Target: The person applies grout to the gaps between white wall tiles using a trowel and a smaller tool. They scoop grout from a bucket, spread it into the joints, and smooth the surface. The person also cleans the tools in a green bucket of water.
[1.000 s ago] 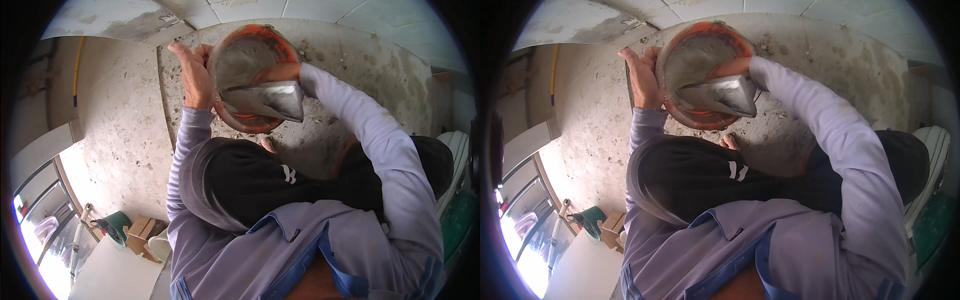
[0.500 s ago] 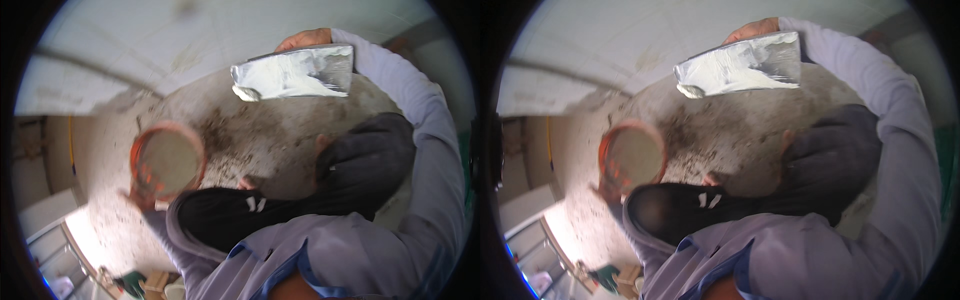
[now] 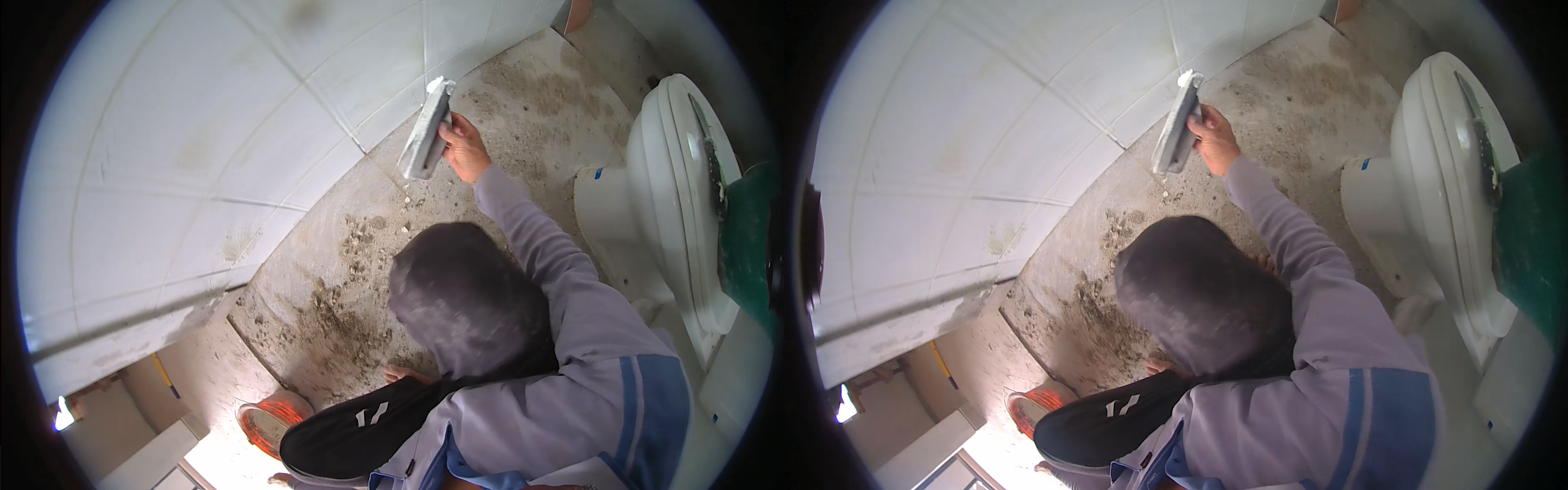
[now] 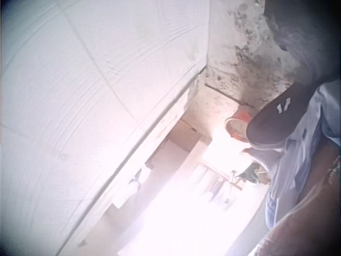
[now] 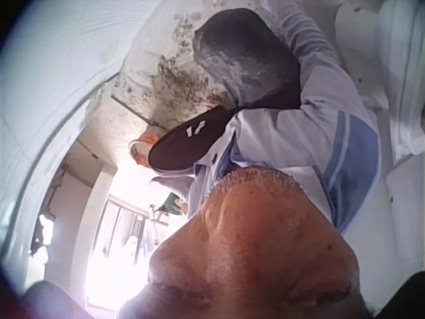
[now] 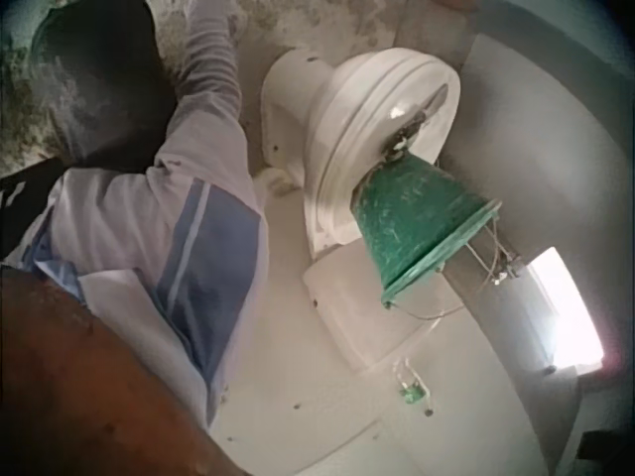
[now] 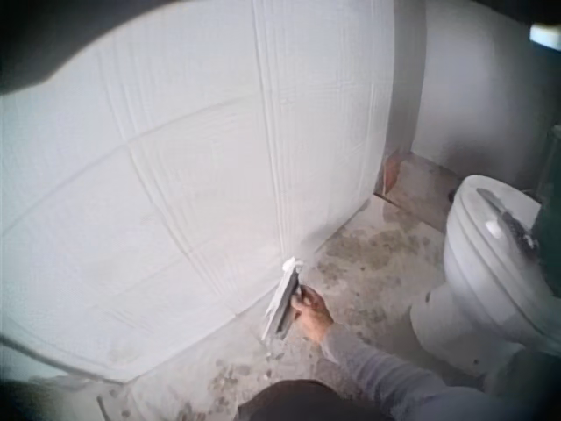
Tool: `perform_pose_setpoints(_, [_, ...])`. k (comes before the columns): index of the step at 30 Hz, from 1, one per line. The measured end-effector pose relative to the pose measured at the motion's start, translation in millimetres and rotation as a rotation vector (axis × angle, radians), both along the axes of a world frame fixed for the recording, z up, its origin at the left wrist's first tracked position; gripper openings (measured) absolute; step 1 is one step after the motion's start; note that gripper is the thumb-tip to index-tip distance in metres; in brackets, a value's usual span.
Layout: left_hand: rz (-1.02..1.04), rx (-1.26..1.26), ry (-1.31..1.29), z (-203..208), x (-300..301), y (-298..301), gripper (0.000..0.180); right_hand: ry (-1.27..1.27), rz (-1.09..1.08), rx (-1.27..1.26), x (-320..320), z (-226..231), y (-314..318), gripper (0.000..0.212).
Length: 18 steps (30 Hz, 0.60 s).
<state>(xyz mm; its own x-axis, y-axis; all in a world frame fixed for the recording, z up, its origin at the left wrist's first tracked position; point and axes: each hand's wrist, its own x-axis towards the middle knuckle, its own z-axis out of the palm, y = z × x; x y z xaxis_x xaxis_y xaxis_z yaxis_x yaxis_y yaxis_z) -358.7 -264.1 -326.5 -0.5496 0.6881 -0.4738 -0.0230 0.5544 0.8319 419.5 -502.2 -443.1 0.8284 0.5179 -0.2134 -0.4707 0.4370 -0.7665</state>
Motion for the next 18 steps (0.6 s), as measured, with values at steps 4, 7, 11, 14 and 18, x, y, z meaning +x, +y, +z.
perform_pose_setpoints(4, [-0.336, 0.106, 0.259, 54, 47, 31, 0.07, -0.174, -0.167, -0.066, 15, -26, 25, 0.04])
perform_pose_setpoints(7, [-1.05, 0.011, 0.247, 96, 169, 52, 0.053, -0.191, -0.231, -0.182, 11, -16, 48, 0.039])
perform_pose_setpoints(11, [-1.566, -0.069, 0.432, 107, 343, 44, 0.046, -0.343, -0.221, -0.44, 11, -26, 75, 0.045])
perform_pose_setpoints(14, [-1.903, -0.076, 0.355, 65, 381, 39, 0.034, -0.48, 0.162, -0.529, -36, 8, 59, 0.044])
perform_pose_setpoints(18, [-2.185, -0.369, 0.48, 59, 435, 1, 0.036, -0.294, -0.051, -0.524, -21, 4, 28, 0.038])
